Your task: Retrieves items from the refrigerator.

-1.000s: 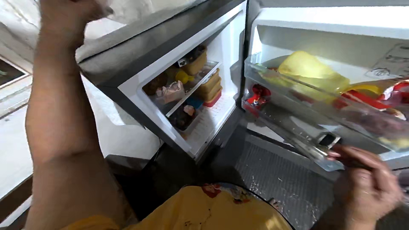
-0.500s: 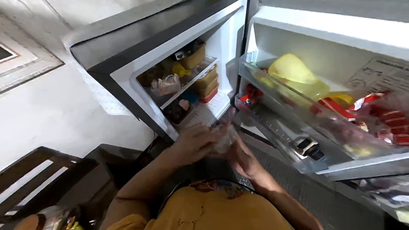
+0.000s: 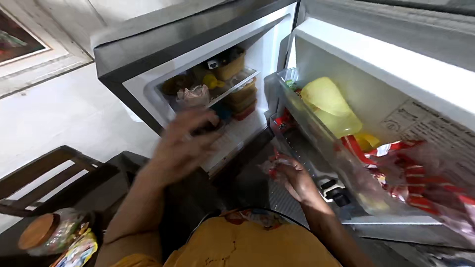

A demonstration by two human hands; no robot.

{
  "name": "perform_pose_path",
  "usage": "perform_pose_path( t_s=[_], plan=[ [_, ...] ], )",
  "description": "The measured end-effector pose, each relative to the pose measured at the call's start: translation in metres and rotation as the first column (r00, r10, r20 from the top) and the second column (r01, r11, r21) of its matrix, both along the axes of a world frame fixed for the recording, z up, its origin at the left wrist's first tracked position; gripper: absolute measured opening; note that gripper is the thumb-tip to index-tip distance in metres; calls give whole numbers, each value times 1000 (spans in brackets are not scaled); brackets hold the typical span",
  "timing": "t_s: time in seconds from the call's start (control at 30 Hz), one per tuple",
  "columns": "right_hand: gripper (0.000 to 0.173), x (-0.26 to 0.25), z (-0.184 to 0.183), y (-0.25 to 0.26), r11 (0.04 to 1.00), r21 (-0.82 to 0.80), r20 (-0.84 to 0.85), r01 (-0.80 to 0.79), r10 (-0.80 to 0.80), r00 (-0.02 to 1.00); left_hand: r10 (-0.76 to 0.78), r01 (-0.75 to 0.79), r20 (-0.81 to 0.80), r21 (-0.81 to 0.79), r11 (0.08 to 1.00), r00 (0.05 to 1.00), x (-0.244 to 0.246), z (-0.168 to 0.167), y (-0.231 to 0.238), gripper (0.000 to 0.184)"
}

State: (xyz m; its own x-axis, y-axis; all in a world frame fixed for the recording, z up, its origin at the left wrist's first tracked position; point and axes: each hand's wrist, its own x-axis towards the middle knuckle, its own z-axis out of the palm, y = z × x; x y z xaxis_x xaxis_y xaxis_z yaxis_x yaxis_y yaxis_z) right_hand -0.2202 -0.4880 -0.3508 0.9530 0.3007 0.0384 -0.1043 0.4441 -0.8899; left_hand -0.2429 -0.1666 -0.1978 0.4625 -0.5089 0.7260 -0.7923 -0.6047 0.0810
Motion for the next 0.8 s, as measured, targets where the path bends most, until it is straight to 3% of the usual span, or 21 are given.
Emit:
perform_pose_path(
  t_s=[0.1,0.2,0.27,0.33,0.37,0.4,0.43,0.47,0.5,0.53,0.57,0.63,0.67,0.77,0.8],
  plan=[
    [25,-2,-11,-12,998,-56,9,-7,8,1000,255,-199,175,-285,938,951,-1,56,75,37],
    [24,-4,-21,-18,996,-21,15,-84,84,996,531,-470,-15,-488,735,847,41,88,173,47],
    [24,-7,-18,-19,989,-102,-12,-109,109,994,552,-567,-194,-494,659,811,73,103,199,59],
    [23,-11,-11,-18,973,-191,-44,-130,124,991,496,-620,-373,-487,615,784,87,107,179,67],
    [23,-12,-8,-18,966,-215,-55,-146,138,989,462,-635,-437,-500,589,772,87,107,157,63],
    [23,-12,-5,-19,959,-238,-57,-155,146,988,455,-680,-507,-527,509,733,82,112,117,50],
    [23,-12,-3,-20,952,-265,-48,-155,148,988,468,-771,-614,-530,352,635,79,127,66,36],
    [24,-12,-4,-21,949,-278,-36,-150,146,989,476,-829,-680,-489,271,557,78,138,37,31],
    [27,-11,-6,-24,946,-286,-29,-150,148,989,500,-807,-634,-438,396,590,75,134,44,32],
    [28,-9,-9,-26,946,-285,-27,-152,151,988,528,-717,-501,-344,606,686,77,124,78,35],
    [28,-8,-11,-30,948,-276,-27,-155,154,988,512,-606,-357,-236,759,781,82,114,113,39],
    [29,-6,-13,-36,952,-265,-36,-154,150,988,653,-834,-524,-280,475,547,84,119,90,43],
    [30,-5,-13,-39,951,-271,-46,-147,139,989,622,-840,-567,-323,436,540,85,118,95,47],
    [33,1,-22,-50,952,-288,-55,-105,93,994,485,-692,-494,-483,536,721,86,95,147,53],
    [33,3,-24,-54,952,-293,-44,-88,78,996,471,-668,-475,-490,560,743,81,92,149,55]
  ],
)
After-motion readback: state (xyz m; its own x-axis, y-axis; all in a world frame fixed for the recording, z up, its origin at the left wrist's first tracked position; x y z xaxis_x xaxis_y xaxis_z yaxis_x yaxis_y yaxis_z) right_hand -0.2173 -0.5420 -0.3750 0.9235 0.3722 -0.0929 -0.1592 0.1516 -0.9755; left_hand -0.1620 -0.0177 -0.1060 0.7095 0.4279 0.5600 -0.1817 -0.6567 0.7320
